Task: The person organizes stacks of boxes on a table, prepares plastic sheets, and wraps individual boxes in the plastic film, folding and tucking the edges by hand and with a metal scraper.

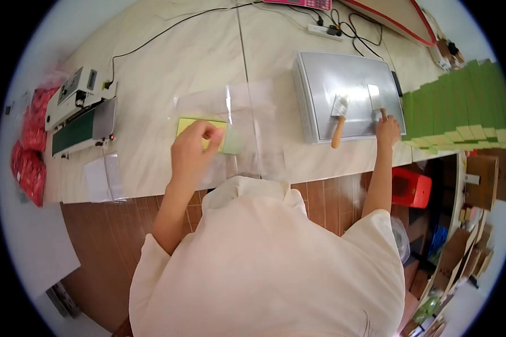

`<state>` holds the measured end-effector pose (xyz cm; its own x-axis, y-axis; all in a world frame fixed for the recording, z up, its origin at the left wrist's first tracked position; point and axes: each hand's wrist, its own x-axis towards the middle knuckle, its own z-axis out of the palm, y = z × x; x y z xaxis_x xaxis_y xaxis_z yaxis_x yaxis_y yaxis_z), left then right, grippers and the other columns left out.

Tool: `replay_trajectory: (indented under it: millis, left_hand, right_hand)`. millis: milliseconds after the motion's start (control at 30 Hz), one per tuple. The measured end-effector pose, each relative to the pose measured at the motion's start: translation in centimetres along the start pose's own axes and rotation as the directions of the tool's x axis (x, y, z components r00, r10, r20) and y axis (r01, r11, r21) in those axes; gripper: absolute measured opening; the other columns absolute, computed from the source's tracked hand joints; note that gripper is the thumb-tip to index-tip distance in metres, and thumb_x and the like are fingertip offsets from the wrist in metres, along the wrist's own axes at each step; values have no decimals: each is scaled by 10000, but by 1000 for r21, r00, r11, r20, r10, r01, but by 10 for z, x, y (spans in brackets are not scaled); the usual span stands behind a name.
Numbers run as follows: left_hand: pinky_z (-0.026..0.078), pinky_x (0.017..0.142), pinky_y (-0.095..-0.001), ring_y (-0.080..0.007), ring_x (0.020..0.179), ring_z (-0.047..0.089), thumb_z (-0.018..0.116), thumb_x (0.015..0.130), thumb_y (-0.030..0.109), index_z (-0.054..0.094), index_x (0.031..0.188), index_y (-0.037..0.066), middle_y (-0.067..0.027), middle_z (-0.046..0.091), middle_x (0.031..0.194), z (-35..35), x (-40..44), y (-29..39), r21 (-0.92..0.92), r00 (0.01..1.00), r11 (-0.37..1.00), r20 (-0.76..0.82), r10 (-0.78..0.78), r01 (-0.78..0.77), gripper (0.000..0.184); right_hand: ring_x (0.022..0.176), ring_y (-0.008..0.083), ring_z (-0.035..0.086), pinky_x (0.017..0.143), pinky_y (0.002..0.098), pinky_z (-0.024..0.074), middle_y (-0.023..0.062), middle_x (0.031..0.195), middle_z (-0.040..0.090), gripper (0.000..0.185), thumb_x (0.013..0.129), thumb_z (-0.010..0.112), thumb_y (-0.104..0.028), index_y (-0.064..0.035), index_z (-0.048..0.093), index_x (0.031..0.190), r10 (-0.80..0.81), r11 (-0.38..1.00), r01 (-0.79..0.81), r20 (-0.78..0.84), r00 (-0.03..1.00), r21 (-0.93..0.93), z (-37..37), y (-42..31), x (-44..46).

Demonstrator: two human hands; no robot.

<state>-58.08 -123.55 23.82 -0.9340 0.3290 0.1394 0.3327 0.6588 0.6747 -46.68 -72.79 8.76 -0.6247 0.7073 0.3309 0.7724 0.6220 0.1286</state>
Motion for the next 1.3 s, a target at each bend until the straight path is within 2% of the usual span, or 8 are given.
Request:
replay_trajectory:
  millis: [267,367,533,567,700,1067,1267,1300]
  left_hand:
    - [438,588,-359,-232,649,572,651,843,267,537,739,63,-44,591,710,25,-5,-2,346,995,935,85,47,-73,256]
    - [428,581,-369,-240,632,560,644,835,222,534,735,70,-37,584,701,25,-5,-7,332,998,941,-8,69,-62,212]
    - [424,683,-373,-251,727,568,629,852,167,538,754,65,-45,581,737,15,-7,-10,376,997,926,-47,55,-34,168]
    - [424,683,-373,-251,727,568,629,852,167,538,754,65,-45,581,737,14,-6,-13,369,997,929,-46,54,-33,168]
    - [408,739,-380,-253,784,552,641,848,170,552,764,67,-42,564,775,13,-6,-22,367,992,928,-78,102,-67,159]
    - [413,767,-397,-258,822,549,663,823,149,551,757,61,-54,564,815,10,-6,-34,323,998,945,-20,63,-53,157]
    - [390,927,-431,-270,915,541,711,779,146,581,789,70,-60,561,898,-8,-6,-29,303,969,930,-68,239,-208,150]
    - [384,940,-436,-271,929,536,728,760,160,594,809,75,-59,559,905,-13,-7,-30,246,953,922,31,302,-300,166]
  right_hand:
    - [829,359,621,722,484,476,188,892,638,255,910,554,-275,-22,552,944,84,952,-108,94,992,287,6,-12,2]
    - [805,358,632,698,463,476,190,890,643,286,956,507,-299,-20,546,1008,49,836,-15,-47,998,549,-39,-37,-26]
    - [721,241,635,653,321,493,132,837,653,195,944,569,-176,-54,593,1094,-461,408,48,161,873,912,-133,-101,-93]
    - [711,217,631,644,318,495,123,822,649,179,927,595,-140,-36,606,1072,-552,364,20,198,810,931,-150,-113,-102]
    - [675,282,600,605,365,472,110,766,623,215,821,692,-94,-2,617,1000,-773,140,389,-145,618,910,-189,-148,-120]
    - [656,282,586,564,367,452,92,731,615,157,797,698,-95,-36,620,919,-831,126,452,-155,534,883,-218,-169,-127]
    - [606,257,589,522,338,446,78,746,626,136,819,688,-99,-45,630,929,-844,130,496,-167,510,858,-232,-182,-128]
    - [609,256,590,523,339,449,71,751,630,133,822,684,-102,-51,630,932,-851,131,509,-167,498,851,-231,-185,-128]
